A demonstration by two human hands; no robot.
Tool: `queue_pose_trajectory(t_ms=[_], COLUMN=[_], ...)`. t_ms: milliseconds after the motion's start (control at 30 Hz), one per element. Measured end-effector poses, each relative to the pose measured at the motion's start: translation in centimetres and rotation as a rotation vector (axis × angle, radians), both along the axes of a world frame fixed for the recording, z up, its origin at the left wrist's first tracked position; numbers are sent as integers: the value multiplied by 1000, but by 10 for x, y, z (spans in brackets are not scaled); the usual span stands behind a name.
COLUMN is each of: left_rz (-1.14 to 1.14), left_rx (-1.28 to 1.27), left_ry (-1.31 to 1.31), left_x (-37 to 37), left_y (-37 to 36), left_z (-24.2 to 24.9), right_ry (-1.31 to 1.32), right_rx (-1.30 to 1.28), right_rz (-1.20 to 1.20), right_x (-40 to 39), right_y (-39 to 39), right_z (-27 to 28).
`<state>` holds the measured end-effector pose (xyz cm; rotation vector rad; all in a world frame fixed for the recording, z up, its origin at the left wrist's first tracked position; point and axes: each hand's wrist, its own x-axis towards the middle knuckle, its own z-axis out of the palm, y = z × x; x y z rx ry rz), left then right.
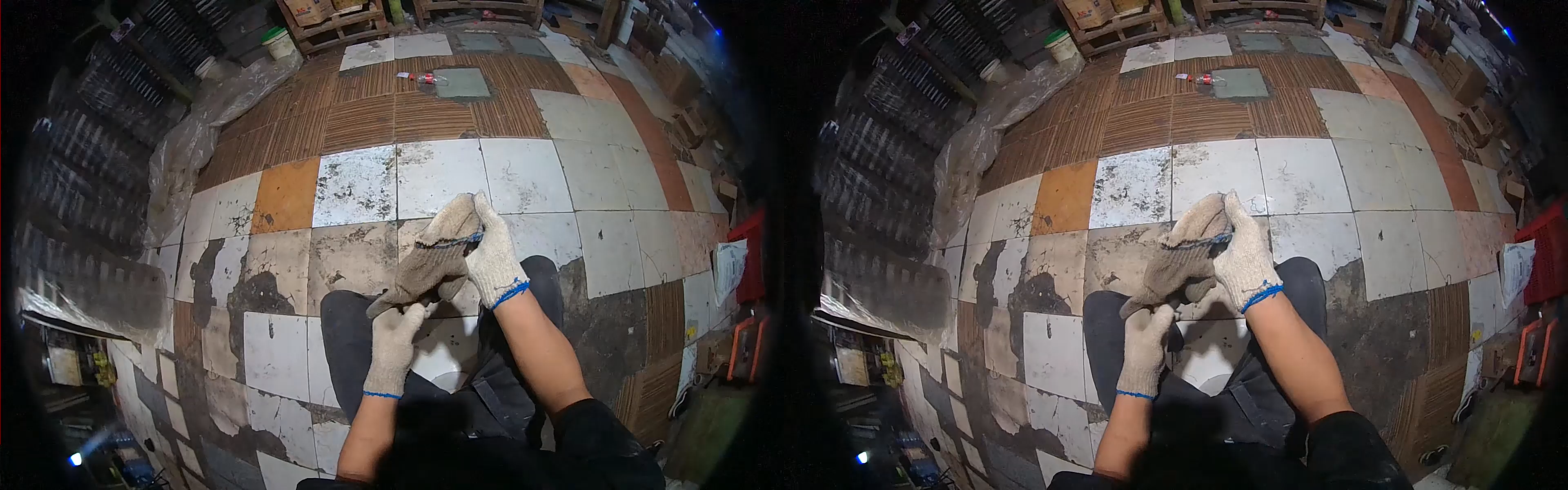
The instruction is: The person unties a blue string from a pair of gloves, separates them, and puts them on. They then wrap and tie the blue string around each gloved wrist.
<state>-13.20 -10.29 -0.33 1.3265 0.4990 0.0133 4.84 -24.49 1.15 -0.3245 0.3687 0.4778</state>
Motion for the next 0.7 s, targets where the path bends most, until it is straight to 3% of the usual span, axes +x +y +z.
queue_pose_trajectory(t_ms=[100,200,300,400,533,633,700], left_rz=[-103,-113,-172,-139,38,40,177], left_rx=[87,-52,-26,100,-22,100,97], left_ry=[36,122,21,-96,-54,-58,-150], left_x=[3,6,5,14,16,23,25], left_y=[-2,0,2,-18,-24,-23,-24], left_z=[-7,-15,-8,-12,-27,-17,-18], right_ry=[-14,-5,4,22,10,61,100], right_rx=[-48,-47,-14,44,66,54,47], right_rz=[-8,-13,-43,-49,-34,-19,-34], right_x=[3,3,6,5,7,1,4], right_y=[-6,-7,-7,-7,-6,2,6], right_z=[1,-2,-5,1,-1,7,4])
